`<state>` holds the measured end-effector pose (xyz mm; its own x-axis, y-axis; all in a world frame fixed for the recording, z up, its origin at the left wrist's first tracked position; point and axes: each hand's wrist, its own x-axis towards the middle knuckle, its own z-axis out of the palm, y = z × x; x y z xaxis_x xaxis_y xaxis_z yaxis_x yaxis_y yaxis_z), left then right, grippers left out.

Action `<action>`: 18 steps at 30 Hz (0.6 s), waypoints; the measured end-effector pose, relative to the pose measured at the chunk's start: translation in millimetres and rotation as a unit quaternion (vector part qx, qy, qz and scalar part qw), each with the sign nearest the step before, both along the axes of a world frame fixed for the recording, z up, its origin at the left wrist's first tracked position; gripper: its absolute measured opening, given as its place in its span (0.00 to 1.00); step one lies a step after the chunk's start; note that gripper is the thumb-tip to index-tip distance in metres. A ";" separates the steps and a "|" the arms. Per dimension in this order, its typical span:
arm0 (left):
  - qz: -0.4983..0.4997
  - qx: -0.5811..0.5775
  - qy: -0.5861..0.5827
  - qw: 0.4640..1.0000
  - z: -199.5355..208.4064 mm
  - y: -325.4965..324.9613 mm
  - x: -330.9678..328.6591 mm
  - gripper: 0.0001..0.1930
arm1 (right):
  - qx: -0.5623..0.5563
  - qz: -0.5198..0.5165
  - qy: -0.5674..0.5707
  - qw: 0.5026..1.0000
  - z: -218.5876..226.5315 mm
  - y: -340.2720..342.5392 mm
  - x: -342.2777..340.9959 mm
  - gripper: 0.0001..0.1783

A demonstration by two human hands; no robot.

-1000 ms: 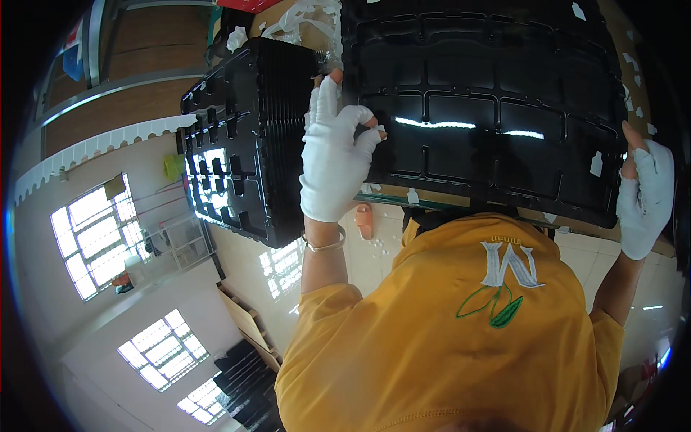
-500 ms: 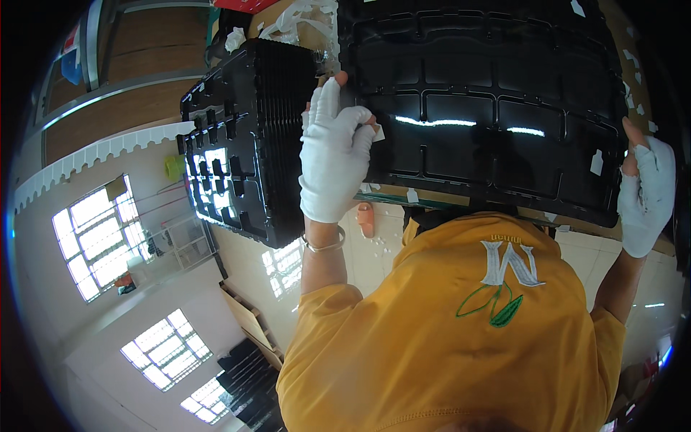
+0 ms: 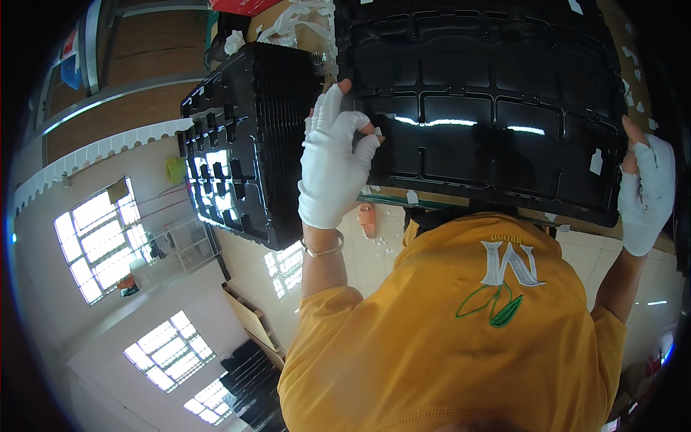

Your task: The person assembles black plastic trays by first peeling off small white protective stickers from the surface. They then pick up pink plastic inserts and place them into the black trays, pressing down to secure them. The process is repeated for multiple units on a workbench.

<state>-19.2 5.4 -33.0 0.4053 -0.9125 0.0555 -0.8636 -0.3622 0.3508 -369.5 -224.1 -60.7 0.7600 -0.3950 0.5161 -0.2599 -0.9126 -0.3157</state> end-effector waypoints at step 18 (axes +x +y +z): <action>-0.016 -0.028 0.029 0.999 -7.9 -2.5 11.4 0.05 | 0.010 0.014 -0.018 1.000 -4.5 3.3 -1.5 0.32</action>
